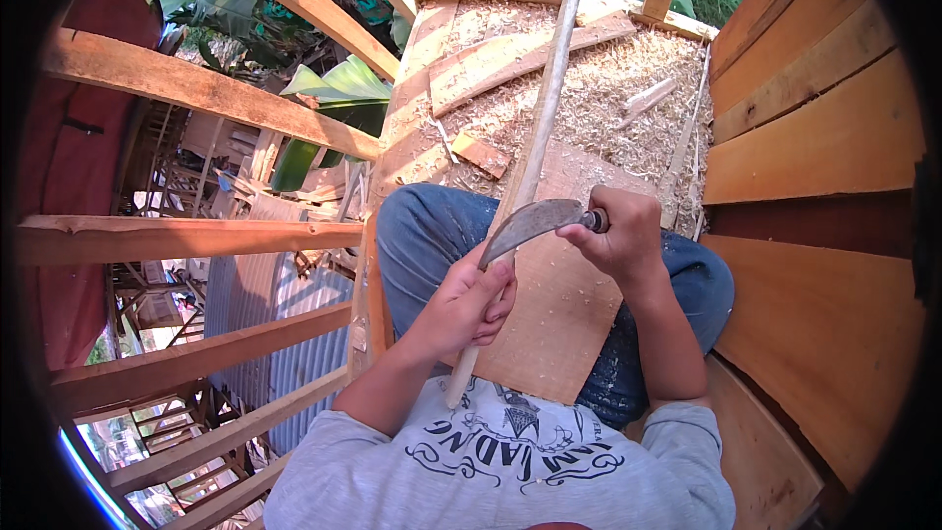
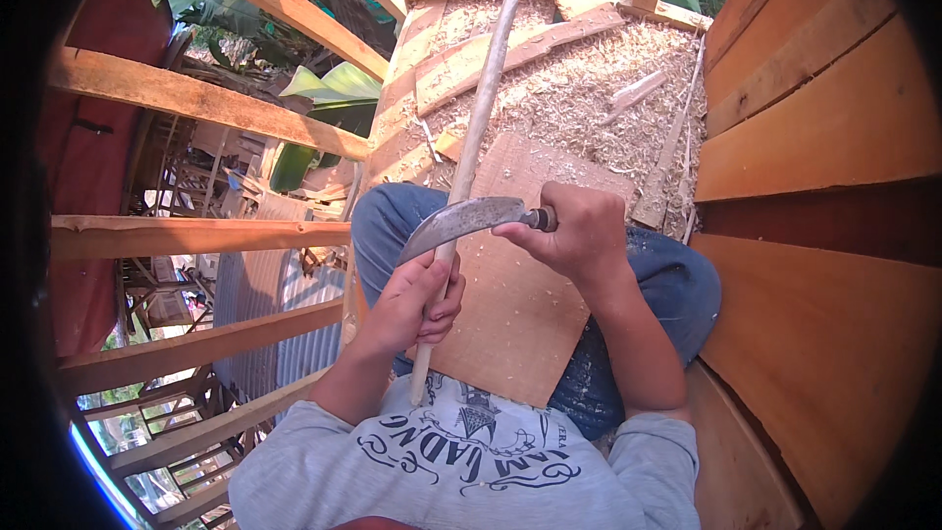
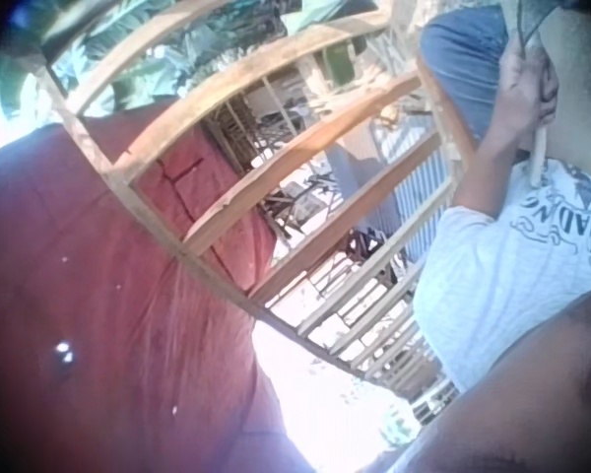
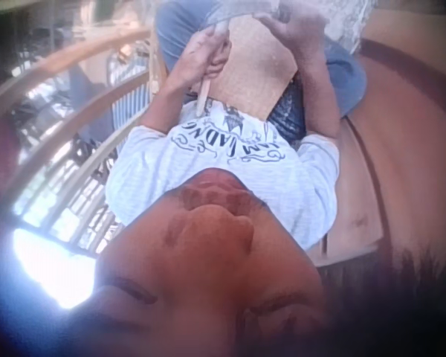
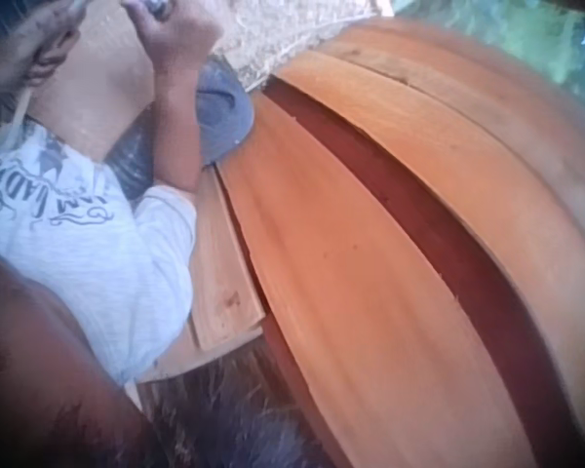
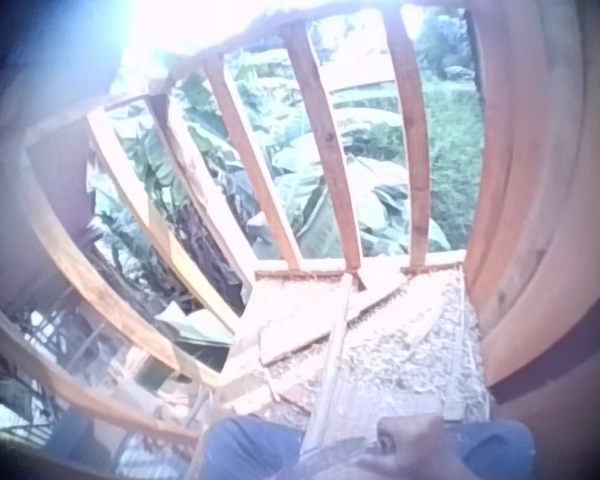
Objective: The person is sitting cross-legged on a wooden platform, using a curved knife to shave and shape a long, thin piece of wood. They hold the wood with their left hand and repeatedly scrape the surface with the knife in their right hand, producing wood shavings.
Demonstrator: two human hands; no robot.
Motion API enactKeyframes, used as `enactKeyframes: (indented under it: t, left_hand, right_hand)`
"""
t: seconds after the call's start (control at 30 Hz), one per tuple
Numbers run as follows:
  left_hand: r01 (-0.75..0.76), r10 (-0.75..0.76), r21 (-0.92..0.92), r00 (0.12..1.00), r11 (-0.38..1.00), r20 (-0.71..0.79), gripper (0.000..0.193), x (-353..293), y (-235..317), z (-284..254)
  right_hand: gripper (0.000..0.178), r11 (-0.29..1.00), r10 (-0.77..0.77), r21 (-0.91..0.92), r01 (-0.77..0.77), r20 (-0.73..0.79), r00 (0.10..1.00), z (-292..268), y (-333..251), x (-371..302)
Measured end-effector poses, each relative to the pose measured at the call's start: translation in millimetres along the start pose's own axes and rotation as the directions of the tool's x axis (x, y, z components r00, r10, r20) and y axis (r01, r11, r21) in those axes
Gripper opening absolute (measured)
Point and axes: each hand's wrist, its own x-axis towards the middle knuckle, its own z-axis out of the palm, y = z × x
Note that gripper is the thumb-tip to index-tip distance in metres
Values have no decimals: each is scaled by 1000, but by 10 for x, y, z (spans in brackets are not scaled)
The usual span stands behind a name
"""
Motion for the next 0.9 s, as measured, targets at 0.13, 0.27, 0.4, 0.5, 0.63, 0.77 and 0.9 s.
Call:
enactKeyframes:
  t: [0.13,0.27,0.4,0.5,0.63,0.77,0.9]
  left_hand:
    - [-5,4,90,1000,996,10,21,16,-80,113]
    - [-12,6,87,998,996,66,18,11,-181,167]
    - [-27,29,-45,999,999,32,32,81,-103,50]
    - [-4,4,-19,1000,1000,-2,16,65,-36,45]
    - [-58,60,76,998,995,-29,13,50,20,178]
    - [-38,36,45,998,998,46,16,27,-86,152]
    - [-19,22,-44,998,999,59,16,93,27,131]
  right_hand:
    - [72,987,163,7,-163,-33,986,33,209,30]
    - [71,941,282,-134,-311,-201,938,-174,481,137]
    - [68,975,215,-28,-219,-108,971,-224,377,47]
    - [68,999,-35,14,35,-21,999,-57,86,1]
    - [69,996,39,-73,-42,-33,999,57,133,16]
    - [67,937,350,10,-350,-54,935,-79,361,86]
    - [64,999,9,43,-9,1,1000,-110,215,1]
